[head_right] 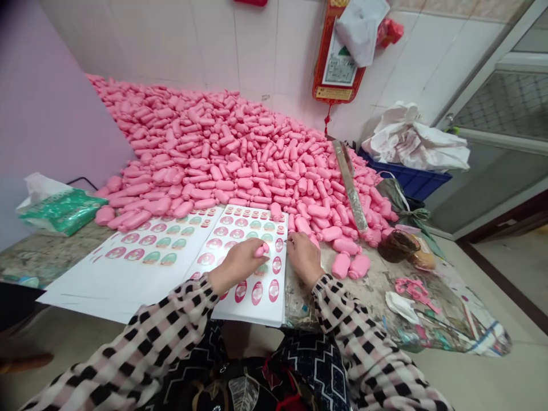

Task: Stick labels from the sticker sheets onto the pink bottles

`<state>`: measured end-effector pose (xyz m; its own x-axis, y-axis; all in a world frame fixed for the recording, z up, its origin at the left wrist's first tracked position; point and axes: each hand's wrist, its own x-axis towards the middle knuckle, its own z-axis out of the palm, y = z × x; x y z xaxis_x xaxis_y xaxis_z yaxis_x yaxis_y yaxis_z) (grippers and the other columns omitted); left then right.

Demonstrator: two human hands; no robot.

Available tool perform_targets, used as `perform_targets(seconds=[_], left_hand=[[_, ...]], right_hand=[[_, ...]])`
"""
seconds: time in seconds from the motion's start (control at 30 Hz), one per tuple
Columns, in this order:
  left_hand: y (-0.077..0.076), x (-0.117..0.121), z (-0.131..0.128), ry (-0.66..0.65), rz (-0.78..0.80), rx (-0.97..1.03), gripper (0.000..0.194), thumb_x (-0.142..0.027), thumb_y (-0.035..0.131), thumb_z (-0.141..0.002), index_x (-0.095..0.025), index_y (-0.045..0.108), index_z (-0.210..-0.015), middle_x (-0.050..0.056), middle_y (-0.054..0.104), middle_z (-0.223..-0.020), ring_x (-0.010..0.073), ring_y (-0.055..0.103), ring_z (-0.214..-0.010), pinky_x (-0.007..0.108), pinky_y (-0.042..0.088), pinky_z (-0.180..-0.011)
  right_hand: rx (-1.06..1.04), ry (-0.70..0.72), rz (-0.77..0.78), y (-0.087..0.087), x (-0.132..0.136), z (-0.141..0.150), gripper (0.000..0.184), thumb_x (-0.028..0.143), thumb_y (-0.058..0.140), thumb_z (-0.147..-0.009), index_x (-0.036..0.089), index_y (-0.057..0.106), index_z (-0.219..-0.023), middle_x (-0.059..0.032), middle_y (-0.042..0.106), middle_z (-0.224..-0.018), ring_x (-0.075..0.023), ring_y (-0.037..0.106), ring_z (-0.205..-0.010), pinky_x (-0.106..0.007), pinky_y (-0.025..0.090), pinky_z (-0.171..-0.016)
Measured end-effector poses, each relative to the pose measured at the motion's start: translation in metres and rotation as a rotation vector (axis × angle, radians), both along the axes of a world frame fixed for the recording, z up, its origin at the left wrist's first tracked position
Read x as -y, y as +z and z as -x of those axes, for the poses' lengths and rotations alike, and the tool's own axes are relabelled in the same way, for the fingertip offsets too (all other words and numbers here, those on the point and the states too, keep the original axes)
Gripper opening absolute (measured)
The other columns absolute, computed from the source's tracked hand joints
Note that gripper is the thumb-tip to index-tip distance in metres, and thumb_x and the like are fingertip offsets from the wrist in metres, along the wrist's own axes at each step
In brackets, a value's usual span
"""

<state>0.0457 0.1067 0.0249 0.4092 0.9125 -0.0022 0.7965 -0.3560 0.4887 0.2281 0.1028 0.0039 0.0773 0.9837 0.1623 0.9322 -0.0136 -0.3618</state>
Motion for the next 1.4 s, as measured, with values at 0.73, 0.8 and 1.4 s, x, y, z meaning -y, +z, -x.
perform_targets(seconds=[0.73,0.8,1.4], left_hand=[[-0.011,-0.050,-0.024,-0.156,0.073,-0.204,0.039,-0.041,0.062,-0.070,-0.028,0.057,-0.106,0.003,0.065,-0.105,0.0247,0.060,-0.097,0.032,0.045,-0.074],[-0.011,-0.051,-0.024,-0.161,0.076,-0.211,0.045,-0.042,0.062,-0.070,-0.029,0.055,-0.113,0.004,0.063,-0.112,0.0249,0.058,-0.102,0.032,0.044,-0.078],[-0.017,-0.074,-0.025,-0.248,0.112,-0.268,0.075,-0.062,0.065,-0.058,-0.036,0.049,-0.127,0.003,0.041,-0.139,0.0307,0.051,-0.112,0.037,0.042,-0.086]], right_hand=[[-0.039,0.148,0.046,-0.007,-0.012,-0.015,0.019,0.027,0.046,-0.086,0.021,0.064,-0.085,-0.0023,0.065,-0.097,-0.0151,0.057,-0.085,-0.025,0.036,-0.071],[-0.125,0.110,0.061,-0.012,-0.012,-0.014,0.018,0.028,0.048,-0.084,0.021,0.065,-0.083,-0.0021,0.066,-0.094,-0.0152,0.057,-0.084,-0.025,0.037,-0.071],[0.107,-0.122,0.049,-0.006,-0.012,0.012,0.025,0.039,0.048,-0.083,0.020,0.065,-0.079,-0.0052,0.065,-0.088,-0.0174,0.057,-0.075,-0.028,0.029,-0.058]])
